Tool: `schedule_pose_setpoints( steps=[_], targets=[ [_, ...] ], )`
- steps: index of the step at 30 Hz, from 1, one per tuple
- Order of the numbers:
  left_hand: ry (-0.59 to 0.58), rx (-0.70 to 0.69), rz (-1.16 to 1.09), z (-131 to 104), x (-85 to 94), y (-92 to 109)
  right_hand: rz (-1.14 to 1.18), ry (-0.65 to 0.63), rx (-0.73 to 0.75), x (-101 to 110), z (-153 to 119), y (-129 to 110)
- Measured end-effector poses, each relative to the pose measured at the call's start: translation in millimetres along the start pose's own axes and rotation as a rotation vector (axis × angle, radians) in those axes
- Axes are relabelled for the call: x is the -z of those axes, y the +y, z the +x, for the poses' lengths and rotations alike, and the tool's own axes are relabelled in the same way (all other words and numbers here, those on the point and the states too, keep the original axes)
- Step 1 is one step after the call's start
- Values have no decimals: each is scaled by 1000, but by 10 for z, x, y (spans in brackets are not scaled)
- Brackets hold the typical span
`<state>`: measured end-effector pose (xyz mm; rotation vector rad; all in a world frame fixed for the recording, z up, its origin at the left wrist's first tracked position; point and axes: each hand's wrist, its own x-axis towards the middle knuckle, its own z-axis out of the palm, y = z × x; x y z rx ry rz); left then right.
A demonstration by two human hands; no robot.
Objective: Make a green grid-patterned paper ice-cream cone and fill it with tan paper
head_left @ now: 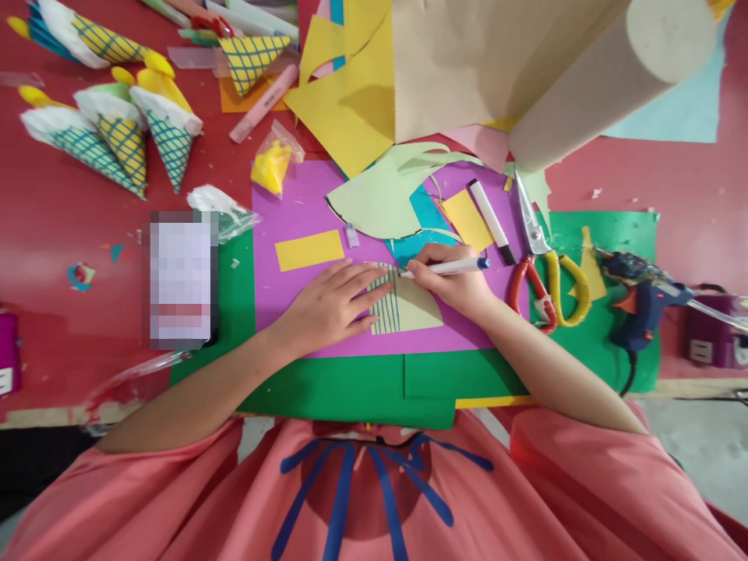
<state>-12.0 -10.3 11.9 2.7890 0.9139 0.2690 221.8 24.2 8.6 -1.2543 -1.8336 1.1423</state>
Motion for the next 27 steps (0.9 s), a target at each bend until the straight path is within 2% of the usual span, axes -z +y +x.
schedule_pose_setpoints(
  steps=[13, 15, 18, 20, 24, 27],
  targets=[
    [-5, 4, 23, -13, -15, -3, -17, -95, -12, 15, -5, -45],
    [-6, 10, 15, -11, -15, -5, 56, -28, -14, 15, -17, -40],
    [-3, 47, 8, -5, -15, -17, 204, 211, -12, 10, -45, -27],
    [1, 79, 5, -1, -16, -28, 219, 262, 5, 4, -58, -18],
    [-3, 112, -27, 2, -21, -38, 69, 74, 25, -16, -48, -14],
    [1, 116, -52, -1, -21, -36, -5, 11, 20, -29, -28, -22]
  ],
)
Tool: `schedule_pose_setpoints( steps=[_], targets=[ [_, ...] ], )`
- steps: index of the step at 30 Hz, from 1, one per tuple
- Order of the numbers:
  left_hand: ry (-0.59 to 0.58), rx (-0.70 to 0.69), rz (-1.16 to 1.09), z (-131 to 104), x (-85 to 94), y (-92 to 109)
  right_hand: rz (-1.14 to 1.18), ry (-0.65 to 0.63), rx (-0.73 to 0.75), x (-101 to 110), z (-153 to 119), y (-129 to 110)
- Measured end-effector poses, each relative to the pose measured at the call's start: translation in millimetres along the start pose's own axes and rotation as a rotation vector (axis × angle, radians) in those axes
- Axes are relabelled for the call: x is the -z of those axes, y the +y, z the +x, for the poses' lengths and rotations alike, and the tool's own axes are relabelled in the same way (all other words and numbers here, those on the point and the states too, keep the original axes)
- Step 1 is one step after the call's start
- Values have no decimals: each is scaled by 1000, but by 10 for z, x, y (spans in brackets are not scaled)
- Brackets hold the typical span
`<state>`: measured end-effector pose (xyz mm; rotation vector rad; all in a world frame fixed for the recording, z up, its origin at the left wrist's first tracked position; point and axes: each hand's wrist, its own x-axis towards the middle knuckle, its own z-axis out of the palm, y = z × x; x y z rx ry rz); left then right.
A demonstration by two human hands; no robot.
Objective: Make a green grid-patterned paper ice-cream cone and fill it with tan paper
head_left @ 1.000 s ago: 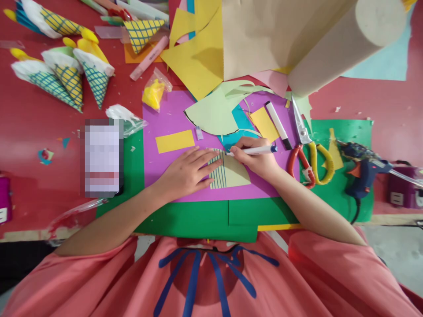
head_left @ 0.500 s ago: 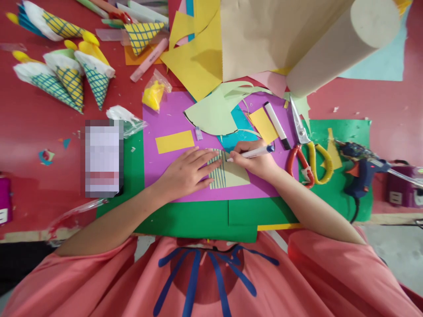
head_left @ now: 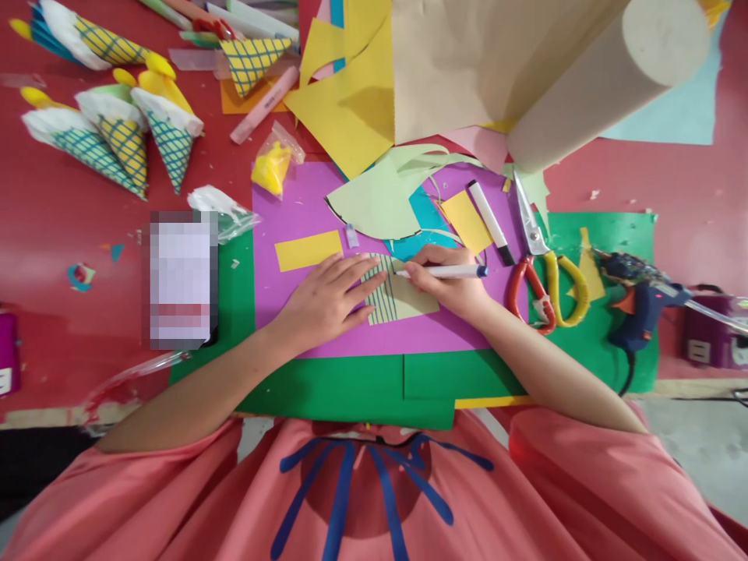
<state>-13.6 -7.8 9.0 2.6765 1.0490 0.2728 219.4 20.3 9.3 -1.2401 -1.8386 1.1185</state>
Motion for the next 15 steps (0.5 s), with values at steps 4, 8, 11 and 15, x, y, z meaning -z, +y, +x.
schedule_pose_setpoints(
  steps=[4, 8, 11, 15],
  targets=[
    [-14, -1, -6, -4, 5, 4, -1, -2, -33, -6, 10, -12],
    [-12, 11, -40, -3, 9, 6, -22, -3, -23, -9, 14, -16],
    [-19, 14, -35, -2, 14, 7, -40, -9, -4, -10, 19, -17],
    [-25, 7, 7, -1, 16, 8, -51, -31, 3, -11, 22, -17]
  ],
)
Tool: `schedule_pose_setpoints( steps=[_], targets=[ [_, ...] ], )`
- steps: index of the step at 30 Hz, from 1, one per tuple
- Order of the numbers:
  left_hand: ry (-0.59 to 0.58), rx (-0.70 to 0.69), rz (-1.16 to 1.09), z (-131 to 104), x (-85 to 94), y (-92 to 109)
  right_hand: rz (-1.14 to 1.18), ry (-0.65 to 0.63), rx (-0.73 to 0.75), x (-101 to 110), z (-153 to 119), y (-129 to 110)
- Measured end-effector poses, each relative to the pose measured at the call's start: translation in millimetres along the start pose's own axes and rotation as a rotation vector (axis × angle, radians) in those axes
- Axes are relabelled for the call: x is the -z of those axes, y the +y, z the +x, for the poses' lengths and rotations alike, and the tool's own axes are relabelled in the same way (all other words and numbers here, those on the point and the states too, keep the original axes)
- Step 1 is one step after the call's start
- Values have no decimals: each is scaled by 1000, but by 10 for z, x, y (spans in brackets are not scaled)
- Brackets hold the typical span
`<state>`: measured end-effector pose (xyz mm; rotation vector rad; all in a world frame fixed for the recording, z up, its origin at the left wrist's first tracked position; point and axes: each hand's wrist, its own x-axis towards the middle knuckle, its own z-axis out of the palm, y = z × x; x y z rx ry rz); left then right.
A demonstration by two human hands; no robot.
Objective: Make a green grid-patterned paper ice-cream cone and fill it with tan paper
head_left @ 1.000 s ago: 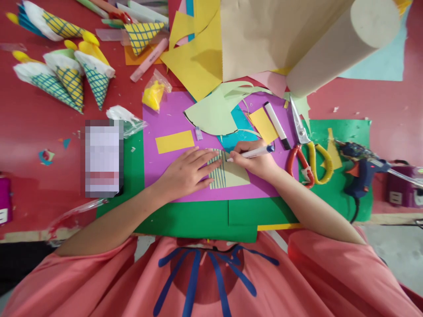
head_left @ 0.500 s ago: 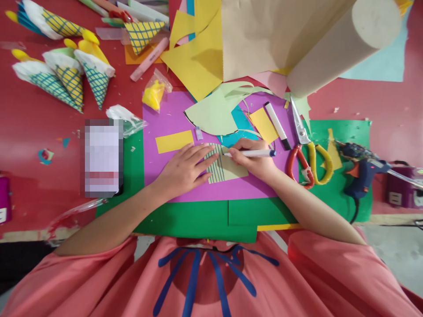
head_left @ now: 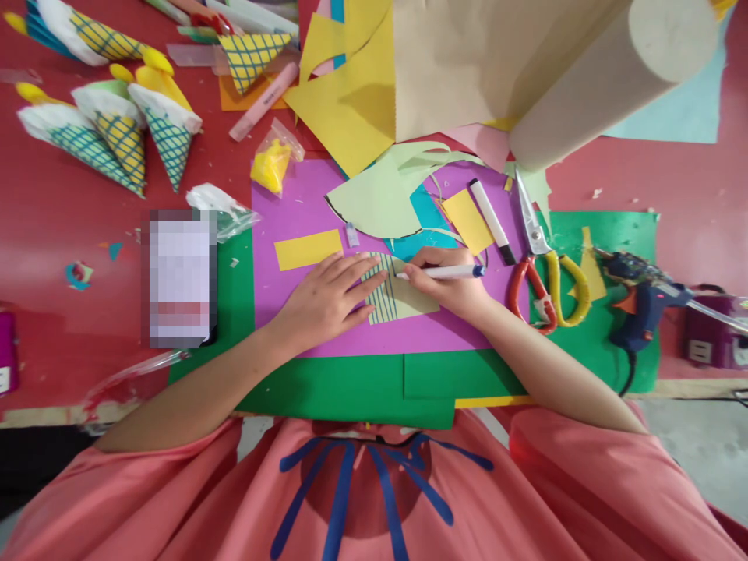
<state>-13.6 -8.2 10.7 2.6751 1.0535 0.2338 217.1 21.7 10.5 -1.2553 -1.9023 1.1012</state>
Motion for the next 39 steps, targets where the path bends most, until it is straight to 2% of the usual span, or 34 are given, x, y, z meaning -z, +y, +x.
schedule_pose_setpoints(
  steps=[10, 17, 19, 23, 25, 27, 29, 31, 33, 35, 39],
  targets=[
    [12, -12, 19, -1, -11, -7, -2, -36, 50, -1, -11, 2],
    [23, -6, -47, -7, -9, -3, 6, -79, 77, 11, -6, -27],
    [17, 0, -46, -6, -11, -3, 11, -49, 75, 26, -32, -19],
    [9, 15, -8, -1, -10, -11, 253, 109, 65, 55, -108, 28],
    [12, 29, -2, 0, -8, -16, 425, 36, 42, 54, -128, 53],
    [14, 37, -14, 0, -8, -18, 467, -42, 8, 41, -132, 71],
    [14, 44, -29, 0, -8, -18, 385, 48, -13, 24, -131, 84],
    [14, 49, -35, 0, -6, -16, 293, 268, -7, 12, -136, 91],
    [8, 48, -29, 0, -4, -15, 288, 376, 4, 9, -145, 90],
    [4, 42, -24, -1, -3, -17, 328, 333, -2, 12, -146, 77],
    [11, 35, -12, -7, -5, -24, 293, 79, -57, 19, -106, 25]
  ],
)
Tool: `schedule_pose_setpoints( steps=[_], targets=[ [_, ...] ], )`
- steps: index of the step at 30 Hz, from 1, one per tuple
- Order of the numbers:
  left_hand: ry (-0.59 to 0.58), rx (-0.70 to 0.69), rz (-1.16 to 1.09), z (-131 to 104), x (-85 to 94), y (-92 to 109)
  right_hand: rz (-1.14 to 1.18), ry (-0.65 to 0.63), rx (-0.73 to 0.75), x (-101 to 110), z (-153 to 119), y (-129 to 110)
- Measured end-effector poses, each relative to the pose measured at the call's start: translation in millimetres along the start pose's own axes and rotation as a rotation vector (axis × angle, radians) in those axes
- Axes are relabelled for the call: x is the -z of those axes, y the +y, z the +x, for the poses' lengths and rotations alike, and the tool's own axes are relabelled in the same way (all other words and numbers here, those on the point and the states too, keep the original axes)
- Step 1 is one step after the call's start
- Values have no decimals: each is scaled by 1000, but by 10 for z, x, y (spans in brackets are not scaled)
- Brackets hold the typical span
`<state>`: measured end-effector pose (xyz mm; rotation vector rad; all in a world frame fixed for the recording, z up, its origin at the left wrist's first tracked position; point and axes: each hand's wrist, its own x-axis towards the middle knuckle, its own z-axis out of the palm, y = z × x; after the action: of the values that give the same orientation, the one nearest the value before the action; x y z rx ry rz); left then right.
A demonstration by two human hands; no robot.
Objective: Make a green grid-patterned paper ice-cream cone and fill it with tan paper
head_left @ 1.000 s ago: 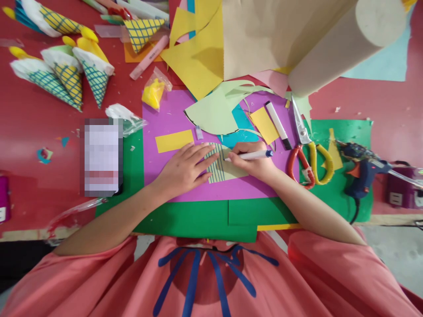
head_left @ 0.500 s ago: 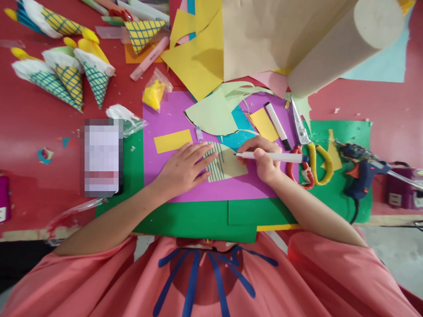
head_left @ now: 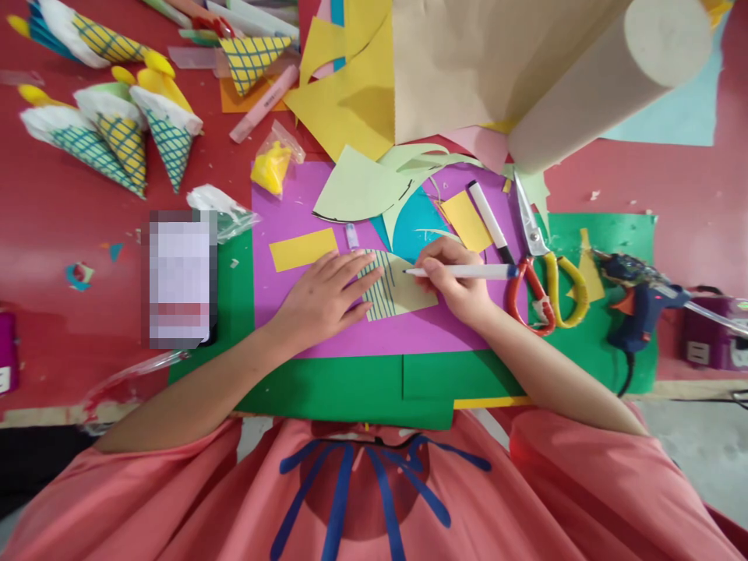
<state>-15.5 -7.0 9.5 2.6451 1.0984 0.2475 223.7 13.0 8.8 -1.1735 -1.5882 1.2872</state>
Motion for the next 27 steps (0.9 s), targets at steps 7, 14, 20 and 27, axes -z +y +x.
schedule_pose_setpoints(
  steps=[7, 14, 20, 27],
  targets=[
    [22, -27, 46, -3, -5, -1, -184, -103, 12, -41, 53, 5],
    [13, -19, 45, 1, -2, 1, -219, -116, 34, -57, 61, 30],
    [22, -19, 17, -3, -16, -7, -254, -132, 49, -58, 53, 32],
    [44, -41, 41, 1, -24, -11, -263, -179, 70, -50, 51, 36]
  ],
)
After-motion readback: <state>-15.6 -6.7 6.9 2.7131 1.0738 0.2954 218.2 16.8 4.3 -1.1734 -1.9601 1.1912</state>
